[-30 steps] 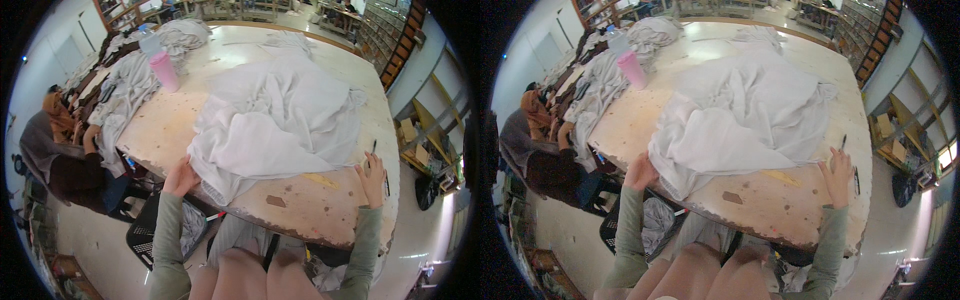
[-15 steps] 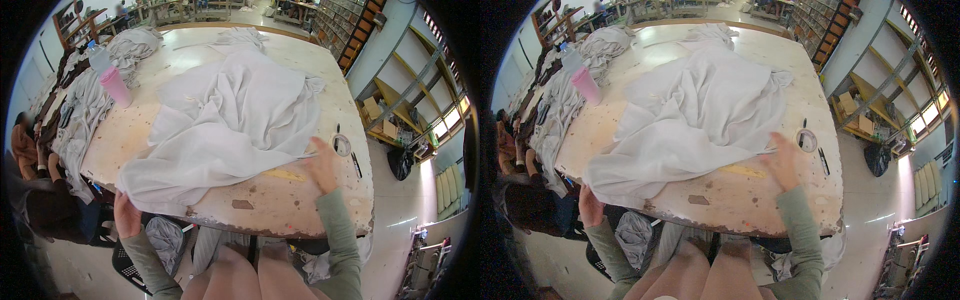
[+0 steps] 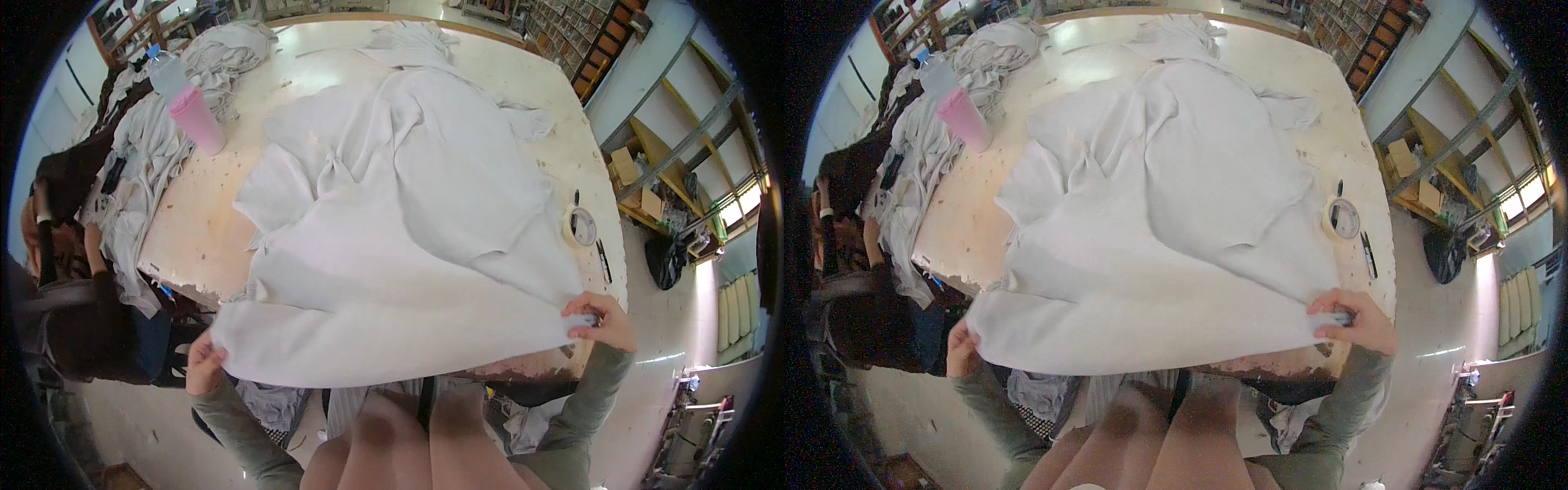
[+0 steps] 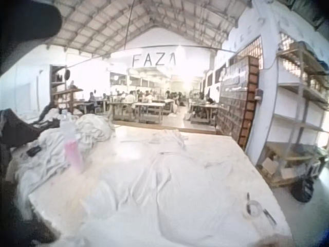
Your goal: The person trims a white drawstring on a light-colored garment using scissors, then measures the garment with a tape measure and marks it with a pen. The person continues to trim and adjust the drawstring and fabric edges.
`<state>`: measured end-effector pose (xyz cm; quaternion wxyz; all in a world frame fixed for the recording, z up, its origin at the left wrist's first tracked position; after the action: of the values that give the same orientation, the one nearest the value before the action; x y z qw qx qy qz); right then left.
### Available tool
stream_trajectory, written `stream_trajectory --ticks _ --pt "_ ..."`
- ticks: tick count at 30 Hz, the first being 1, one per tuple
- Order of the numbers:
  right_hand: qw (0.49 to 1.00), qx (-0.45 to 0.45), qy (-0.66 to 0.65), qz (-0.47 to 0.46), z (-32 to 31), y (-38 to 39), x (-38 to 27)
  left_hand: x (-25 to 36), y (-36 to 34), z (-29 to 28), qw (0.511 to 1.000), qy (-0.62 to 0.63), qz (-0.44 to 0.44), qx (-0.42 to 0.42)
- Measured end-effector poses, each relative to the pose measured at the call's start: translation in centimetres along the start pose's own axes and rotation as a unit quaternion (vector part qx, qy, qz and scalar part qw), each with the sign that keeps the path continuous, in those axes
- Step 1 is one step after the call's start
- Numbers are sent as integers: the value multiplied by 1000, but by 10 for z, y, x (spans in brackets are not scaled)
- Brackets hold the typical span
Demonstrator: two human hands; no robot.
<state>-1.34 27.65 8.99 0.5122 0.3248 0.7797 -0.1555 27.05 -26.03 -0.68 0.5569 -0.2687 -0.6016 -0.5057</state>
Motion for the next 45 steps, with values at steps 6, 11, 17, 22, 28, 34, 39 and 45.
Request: stream_trajectory --ticks 6,11,17,22,28,34,39,45 --pt "985 -65 101 124 4 25 28 -17 14 18 970 -115 -172 -128" --pt "947 34 317 -41 27 11 29 -27 3 31 979 -130 -133 -81" --pt "968 184 148 -91 90 -51 35 1 -12 53 942 -235 -88 224" --pt "974 149 147 -83 131 -106 29 50 -47 127 904 -304 184 239" --pt "969 163 148 -109 149 -120 27 46 -148 285 824 -405 302 -257" --pt "958 258 33 -124 128 -83 4 51 -184 341 744 -423 13 -517" --pt "956 284 57 -35 114 -56 -14 73 -190 340 686 -513 120 -502" --pt "964 265 -5 11 117 -63 -1 114 -204 286 761 -438 244 -412"
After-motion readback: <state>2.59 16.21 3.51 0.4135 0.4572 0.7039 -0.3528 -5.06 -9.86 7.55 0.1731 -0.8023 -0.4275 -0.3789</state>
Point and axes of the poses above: each hand's wrist, its own y-axis away from the middle knuckle, its own z-axis out of the palm, x = y × z, the point moved 2 cm from there along -y, towards the middle knuckle, and after that the axes turned 12 degrees about -z, right-handed, at the moved point
